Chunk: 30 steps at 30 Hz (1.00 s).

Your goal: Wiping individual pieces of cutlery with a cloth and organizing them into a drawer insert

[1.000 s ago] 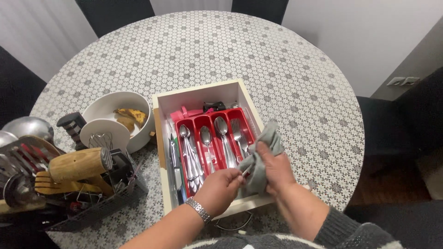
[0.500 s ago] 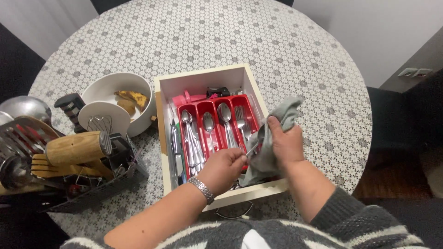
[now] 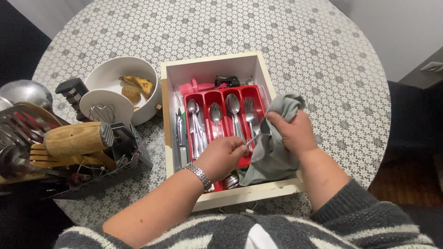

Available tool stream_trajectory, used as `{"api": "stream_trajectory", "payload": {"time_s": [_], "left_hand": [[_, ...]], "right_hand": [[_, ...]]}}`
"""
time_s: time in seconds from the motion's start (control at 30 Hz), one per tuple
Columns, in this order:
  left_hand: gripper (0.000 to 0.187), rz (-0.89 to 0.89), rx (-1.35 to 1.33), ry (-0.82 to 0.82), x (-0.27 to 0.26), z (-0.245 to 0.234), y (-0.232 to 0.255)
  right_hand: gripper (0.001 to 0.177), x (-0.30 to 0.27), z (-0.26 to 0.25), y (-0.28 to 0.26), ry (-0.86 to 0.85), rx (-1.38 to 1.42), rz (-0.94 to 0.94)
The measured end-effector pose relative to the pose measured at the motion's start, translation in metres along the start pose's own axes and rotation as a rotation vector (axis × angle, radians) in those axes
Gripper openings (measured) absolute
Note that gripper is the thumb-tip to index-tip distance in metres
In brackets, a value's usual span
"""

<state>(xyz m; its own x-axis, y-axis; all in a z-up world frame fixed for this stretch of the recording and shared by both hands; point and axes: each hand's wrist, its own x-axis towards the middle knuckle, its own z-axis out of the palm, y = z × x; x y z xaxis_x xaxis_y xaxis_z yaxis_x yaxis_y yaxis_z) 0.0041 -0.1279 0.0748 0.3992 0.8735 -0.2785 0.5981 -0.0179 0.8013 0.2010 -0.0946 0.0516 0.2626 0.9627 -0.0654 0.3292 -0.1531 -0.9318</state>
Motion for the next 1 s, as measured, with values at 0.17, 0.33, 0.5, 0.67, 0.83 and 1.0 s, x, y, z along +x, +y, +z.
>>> {"api": "stream_trajectory", "payload": {"time_s": [0.17, 0.33, 0.5, 0.67, 0.83, 1.0], "left_hand": [[0.028, -0.029, 0.01, 0.063, 0.021, 0.016, -0.002], [0.031, -0.047, 0.066, 0.126, 0.042, 0.025, -0.019], [0.03, -0.007, 0.117, 0.022, 0.017, 0.019, -0.002], [0.03, -0.023, 0.131, -0.014, 0.013, 0.003, -0.002], [0.029, -0.158, 0.04, -0.016, 0.024, 0.009, -0.034], [0.028, -0.348, -0.021, 0.108, 0.067, 0.006, -0.063]], "right_hand": [[0.053, -0.041, 0.042, -0.034, 0.185, 0.431, 0.332], [0.038, -0.053, 0.048, -0.055, 0.045, 0.42, 0.493], [0.043, -0.019, 0.026, -0.014, 0.248, 0.548, 0.408], [0.038, 0.032, 0.0, 0.044, 0.127, -0.168, -0.031], [0.035, 0.005, -0.005, 0.047, 0.347, -0.085, -0.206], [0.053, -0.034, -0.005, 0.014, 0.369, -0.039, 0.027]]}}
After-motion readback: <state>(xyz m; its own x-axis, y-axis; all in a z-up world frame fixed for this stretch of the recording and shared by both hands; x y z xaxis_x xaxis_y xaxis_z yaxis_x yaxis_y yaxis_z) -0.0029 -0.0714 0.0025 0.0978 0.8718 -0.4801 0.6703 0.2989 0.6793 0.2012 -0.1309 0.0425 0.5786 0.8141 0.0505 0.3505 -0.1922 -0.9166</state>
